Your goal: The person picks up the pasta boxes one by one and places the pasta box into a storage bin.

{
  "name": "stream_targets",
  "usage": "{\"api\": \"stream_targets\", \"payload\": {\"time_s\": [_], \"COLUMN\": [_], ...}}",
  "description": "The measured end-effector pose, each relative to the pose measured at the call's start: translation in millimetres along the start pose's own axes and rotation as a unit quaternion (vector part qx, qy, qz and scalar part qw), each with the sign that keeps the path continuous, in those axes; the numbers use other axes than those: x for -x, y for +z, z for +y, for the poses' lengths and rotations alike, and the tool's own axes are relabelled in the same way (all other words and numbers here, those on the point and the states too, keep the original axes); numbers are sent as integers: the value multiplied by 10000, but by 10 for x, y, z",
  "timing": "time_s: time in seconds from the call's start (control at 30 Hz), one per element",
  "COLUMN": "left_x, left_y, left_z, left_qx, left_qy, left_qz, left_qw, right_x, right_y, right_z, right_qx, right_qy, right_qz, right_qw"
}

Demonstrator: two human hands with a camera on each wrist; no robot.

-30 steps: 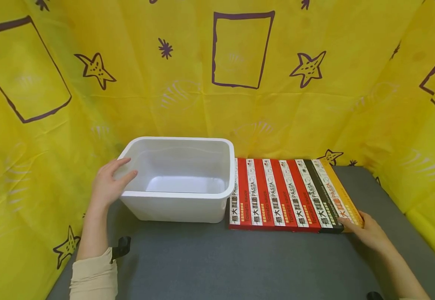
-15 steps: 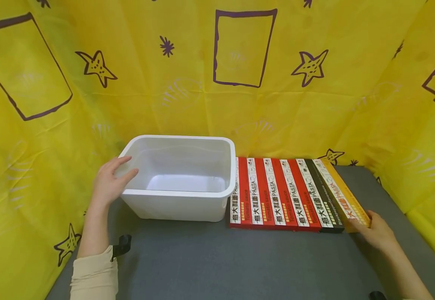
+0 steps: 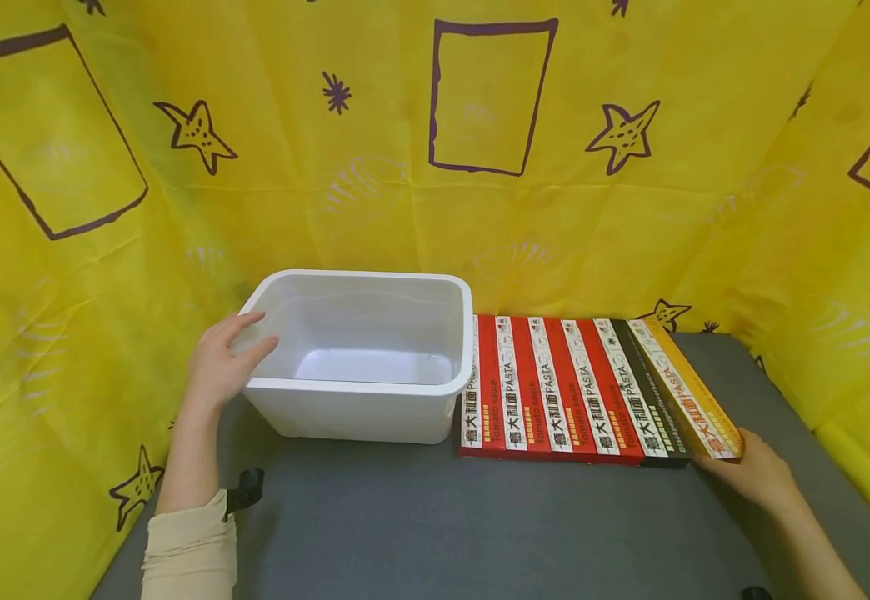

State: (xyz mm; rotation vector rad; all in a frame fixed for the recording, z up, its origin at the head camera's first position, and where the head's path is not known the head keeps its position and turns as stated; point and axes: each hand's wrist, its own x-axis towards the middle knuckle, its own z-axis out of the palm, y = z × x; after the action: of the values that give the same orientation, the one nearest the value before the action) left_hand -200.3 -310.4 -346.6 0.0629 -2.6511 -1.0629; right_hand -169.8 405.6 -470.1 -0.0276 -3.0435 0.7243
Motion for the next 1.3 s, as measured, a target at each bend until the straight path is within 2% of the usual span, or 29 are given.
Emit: {"api": "stream_targets", "payload": {"time_s": [0.2, 0.33, 0.63, 0.87, 1.0, 1.07, 1.17, 1.2, 1.3], "left_x": [-4, -1, 12, 14, 17, 18, 20, 21, 23], "left_y": [4, -2, -13, -7, -3, -4, -6, -7, -12], "left_z": [-20, -18, 12, 1, -6, -10, -10, -7, -4], "left_qx": [30, 58, 99, 93, 67, 88, 115, 118, 98], "left_qy": [9, 50, 18, 49, 113, 138, 165, 165, 174], "left_qz": [24, 68, 100, 116, 144, 157, 174, 179, 203], "left_qw": [10000, 9999, 9999, 9999, 9998, 9997, 9996, 9996, 9996], "right_x": [47, 75, 120, 134, 152, 168, 201, 212, 224], "right_y": [-73, -114, -210, -247, -267, -279, -299, -309, -354], "right_z": [-33, -78, -251, -385, -450, -495, -564, -589, -682], "right_qx": [-152, -400, -1356, -1366, -1451, -1591, -2073, -2304, -3298], "right_qy": [660, 1059, 1692, 1927, 2136, 2273, 2444, 2479, 2398], "right_qz": [-289, -242, 508, 1226, 1615, 1816, 2211, 2349, 2705], "right_qw": [9973, 9933, 9749, 9639, 9525, 9434, 9211, 9112, 8721]}}
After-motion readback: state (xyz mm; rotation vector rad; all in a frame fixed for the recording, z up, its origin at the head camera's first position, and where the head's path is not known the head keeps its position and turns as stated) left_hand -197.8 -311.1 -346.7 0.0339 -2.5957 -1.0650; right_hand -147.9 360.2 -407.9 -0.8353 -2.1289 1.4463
